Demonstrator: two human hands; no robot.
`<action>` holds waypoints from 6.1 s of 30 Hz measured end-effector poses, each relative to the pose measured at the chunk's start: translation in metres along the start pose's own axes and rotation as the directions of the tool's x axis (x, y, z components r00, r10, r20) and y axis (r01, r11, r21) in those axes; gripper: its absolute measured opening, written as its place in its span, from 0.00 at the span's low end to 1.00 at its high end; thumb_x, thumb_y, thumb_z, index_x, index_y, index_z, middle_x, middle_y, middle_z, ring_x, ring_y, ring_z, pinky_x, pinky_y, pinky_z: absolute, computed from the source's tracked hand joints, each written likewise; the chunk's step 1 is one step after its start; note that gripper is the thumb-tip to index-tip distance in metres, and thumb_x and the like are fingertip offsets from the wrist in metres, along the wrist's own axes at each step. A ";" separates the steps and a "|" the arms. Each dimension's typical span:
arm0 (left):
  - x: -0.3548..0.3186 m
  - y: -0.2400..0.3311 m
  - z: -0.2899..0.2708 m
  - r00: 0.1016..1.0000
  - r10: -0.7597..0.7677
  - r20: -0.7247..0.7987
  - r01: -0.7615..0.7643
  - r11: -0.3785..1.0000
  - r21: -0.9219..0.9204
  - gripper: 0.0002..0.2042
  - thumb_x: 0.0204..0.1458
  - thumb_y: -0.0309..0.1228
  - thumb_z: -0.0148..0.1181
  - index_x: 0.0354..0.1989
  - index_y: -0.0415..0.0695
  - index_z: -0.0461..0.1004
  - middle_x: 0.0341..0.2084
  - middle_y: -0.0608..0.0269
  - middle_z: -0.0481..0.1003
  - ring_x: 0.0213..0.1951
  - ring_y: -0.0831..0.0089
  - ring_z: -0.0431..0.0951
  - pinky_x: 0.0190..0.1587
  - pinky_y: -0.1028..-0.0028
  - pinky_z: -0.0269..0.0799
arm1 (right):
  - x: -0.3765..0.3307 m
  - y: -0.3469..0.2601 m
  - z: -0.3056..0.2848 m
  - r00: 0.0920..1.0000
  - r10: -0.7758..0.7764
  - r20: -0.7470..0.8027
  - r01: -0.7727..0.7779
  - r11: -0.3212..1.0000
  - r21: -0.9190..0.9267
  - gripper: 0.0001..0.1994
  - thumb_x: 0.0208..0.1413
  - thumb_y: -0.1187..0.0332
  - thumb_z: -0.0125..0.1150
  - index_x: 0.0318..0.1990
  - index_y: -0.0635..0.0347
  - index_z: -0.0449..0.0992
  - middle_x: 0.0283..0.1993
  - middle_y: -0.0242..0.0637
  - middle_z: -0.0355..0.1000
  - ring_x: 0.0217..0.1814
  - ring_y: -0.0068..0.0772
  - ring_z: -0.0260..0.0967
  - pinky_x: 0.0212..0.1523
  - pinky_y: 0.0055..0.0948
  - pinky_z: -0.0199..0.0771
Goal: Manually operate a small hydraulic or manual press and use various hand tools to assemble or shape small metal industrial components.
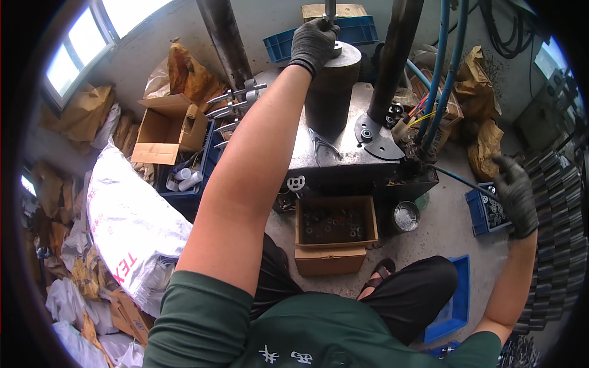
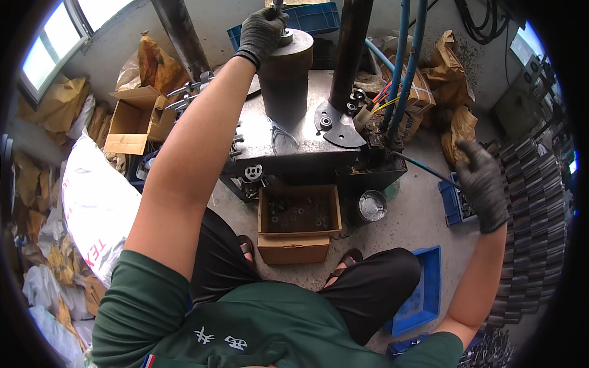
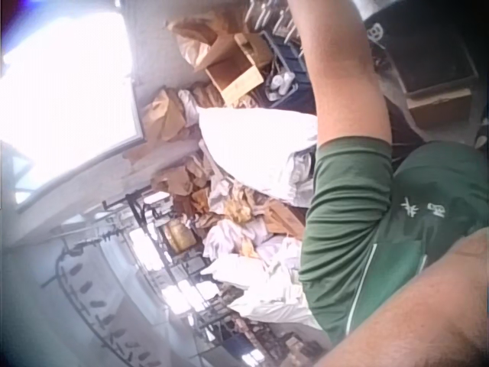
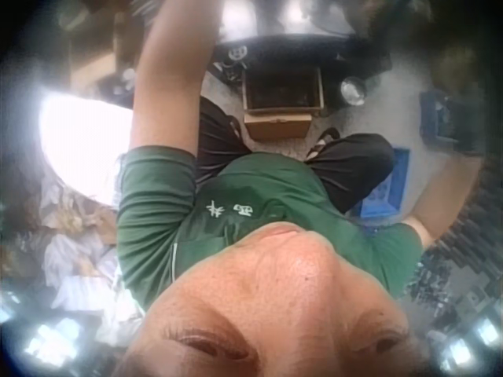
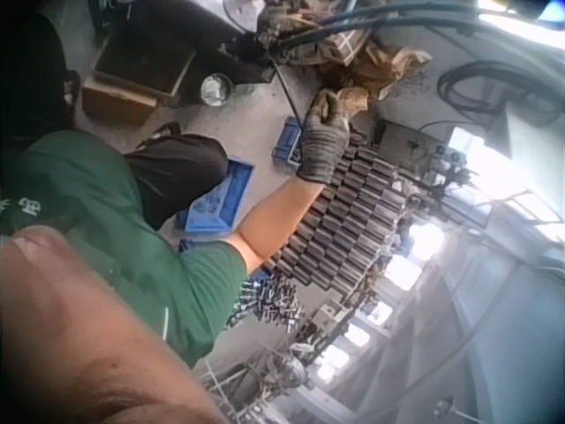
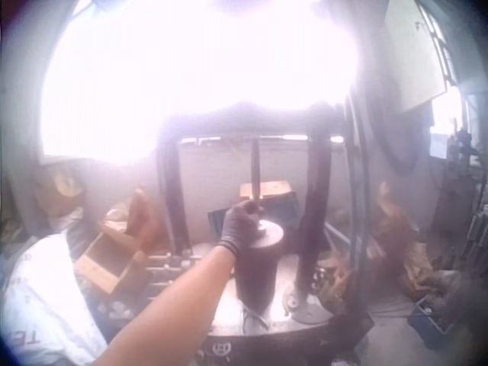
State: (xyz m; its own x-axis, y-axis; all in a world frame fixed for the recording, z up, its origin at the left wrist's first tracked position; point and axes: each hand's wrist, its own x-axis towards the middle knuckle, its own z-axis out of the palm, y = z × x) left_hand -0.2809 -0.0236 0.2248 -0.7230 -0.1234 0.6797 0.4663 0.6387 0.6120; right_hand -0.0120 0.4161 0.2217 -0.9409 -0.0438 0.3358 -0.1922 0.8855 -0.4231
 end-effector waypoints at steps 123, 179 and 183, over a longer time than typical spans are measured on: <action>-0.305 0.044 0.002 0.840 -0.014 0.543 0.474 0.506 -0.720 0.21 0.67 0.49 0.48 0.40 0.41 0.74 0.25 0.66 0.73 0.25 0.78 0.72 0.31 0.75 0.71 | 0.126 -0.028 0.002 0.940 0.020 -0.340 -0.206 0.829 -0.519 0.17 0.59 0.53 0.53 0.50 0.45 0.79 0.49 0.44 0.79 0.51 0.51 0.77 0.52 0.46 0.76; -0.239 -0.080 -0.173 0.719 -0.620 0.313 0.239 -0.203 -0.950 0.12 0.62 0.24 0.49 0.53 0.41 0.68 0.43 0.53 0.77 0.44 0.60 0.81 0.45 0.64 0.80 | -0.040 -0.068 0.234 0.513 -0.322 0.796 0.277 0.939 0.201 0.14 0.55 0.63 0.62 0.44 0.61 0.81 0.41 0.48 0.80 0.46 0.50 0.77 0.50 0.41 0.76; -0.252 -0.056 -0.186 0.754 -0.636 0.164 0.171 -0.051 -0.984 0.18 0.57 0.23 0.53 0.57 0.45 0.66 0.34 0.59 0.76 0.31 0.68 0.78 0.32 0.72 0.75 | -0.045 -0.066 0.228 0.549 -0.324 0.771 0.297 0.937 0.182 0.14 0.55 0.63 0.62 0.44 0.61 0.81 0.42 0.50 0.79 0.48 0.50 0.77 0.51 0.42 0.76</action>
State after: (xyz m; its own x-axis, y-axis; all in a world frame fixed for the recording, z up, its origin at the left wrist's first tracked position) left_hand -0.0298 -0.1697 0.0940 -0.9252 -0.3751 0.0571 0.3545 -0.8009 0.4826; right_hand -0.0205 0.2544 0.0426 -0.6688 -0.6673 -0.3277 -0.5105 0.7327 -0.4500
